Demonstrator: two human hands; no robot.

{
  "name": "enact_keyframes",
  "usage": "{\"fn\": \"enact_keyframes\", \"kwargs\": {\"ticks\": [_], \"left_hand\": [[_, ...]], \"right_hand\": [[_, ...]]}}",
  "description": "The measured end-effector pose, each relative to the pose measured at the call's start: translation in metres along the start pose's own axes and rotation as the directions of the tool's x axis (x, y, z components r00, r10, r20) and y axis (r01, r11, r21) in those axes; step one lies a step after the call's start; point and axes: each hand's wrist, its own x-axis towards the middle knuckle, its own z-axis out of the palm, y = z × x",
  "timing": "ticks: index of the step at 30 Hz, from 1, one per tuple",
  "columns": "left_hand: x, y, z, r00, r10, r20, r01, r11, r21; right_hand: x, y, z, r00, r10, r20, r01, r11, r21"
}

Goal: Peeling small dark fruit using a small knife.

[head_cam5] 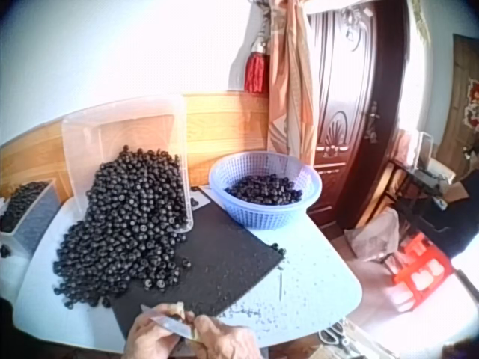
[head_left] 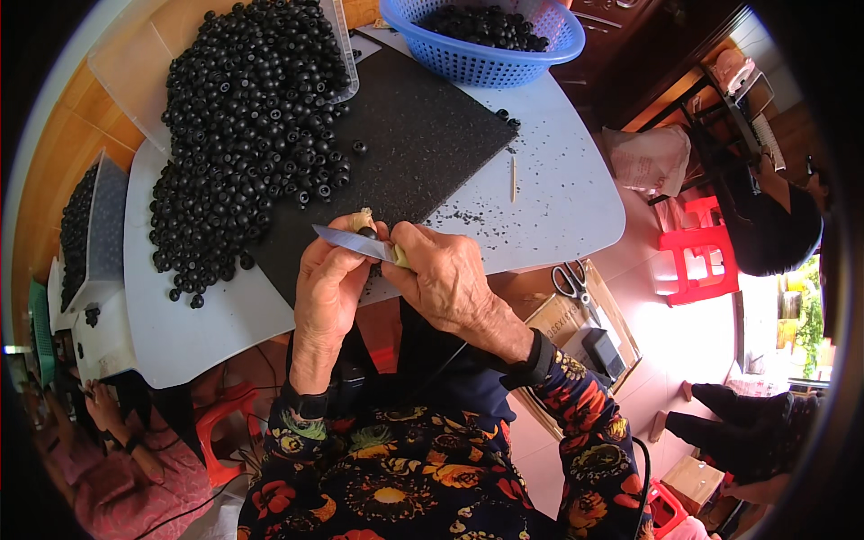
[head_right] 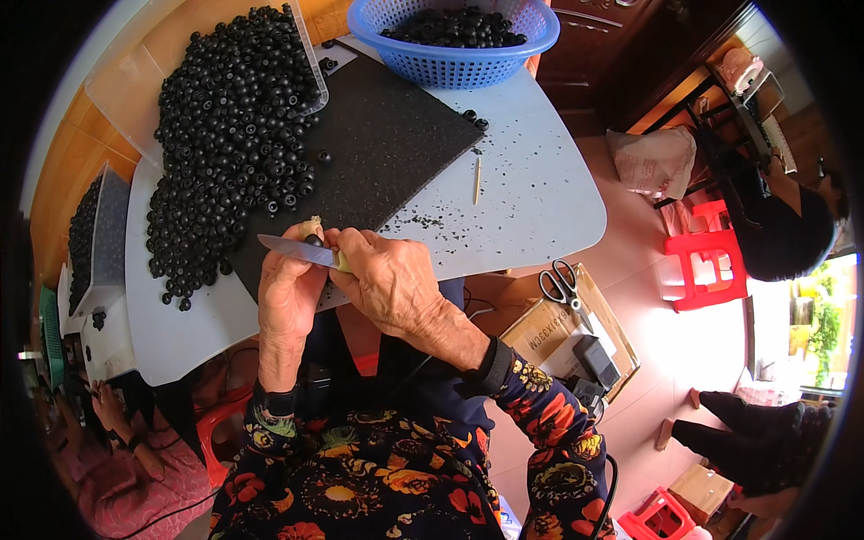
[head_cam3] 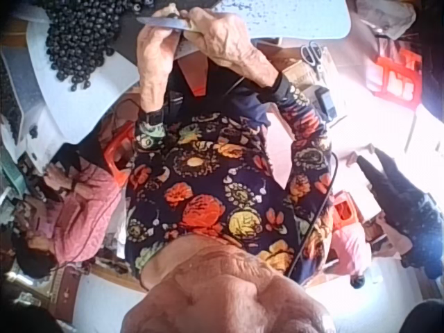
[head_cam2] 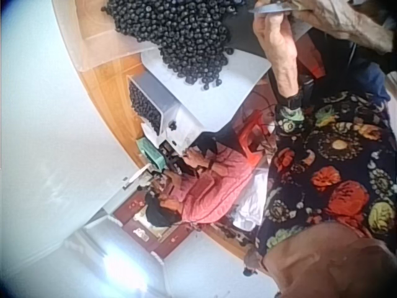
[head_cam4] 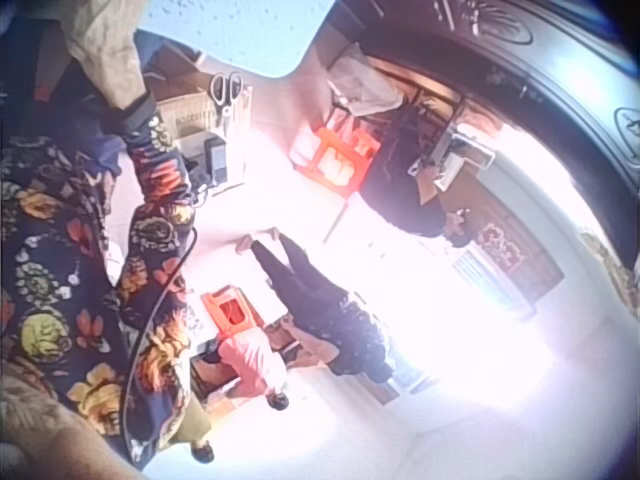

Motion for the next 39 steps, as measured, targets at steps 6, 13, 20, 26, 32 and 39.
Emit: {"fn": "enact_keyframes", "kwargs": {"ticks": [6, 13, 20, 26, 32, 39], "left_hand": [[0.0, 0.001, 0.001, 1.0, 0.001, -0.007, -0.001, 1.0, 0.005], [0.0, 0.001, 0.001, 1.0, -0.007, -0.026, 0.008, 1.0, 0.019], [0.0, -0.001, -0.002, 1.0, -0.003, -0.016, 0.003, 1.0, 0.005], [-0.008, 0.008, 0.008, 0.999, 0.038, 0.036, -0.041, 0.996, 0.08], [-0.017, 0.016, 0.022, 0.974, 0.059, 0.221, -0.081, 0.992, 0.093], [-0.006, 0.009, 0.015, 0.984, 0.074, 0.161, -0.091, 0.991, 0.102]], "right_hand": [[0.0, 0.002, 0.002, 1.0, -0.021, -0.022, 0.021, 1.0, -0.004], [0.002, 0.001, -0.001, 1.0, -0.019, -0.006, 0.019, 0.999, -0.046], [0.003, 0.0, -0.001, 1.0, -0.022, -0.007, 0.021, 0.999, -0.043], [0.004, 0.013, -0.003, 0.992, -0.127, 0.002, 0.124, 0.966, -0.228], [0.022, 0.023, -0.025, 0.985, 0.174, -0.003, -0.174, 0.981, -0.083], [0.011, 0.015, -0.02, 0.959, 0.283, -0.001, -0.265, 0.897, 0.353]]}}
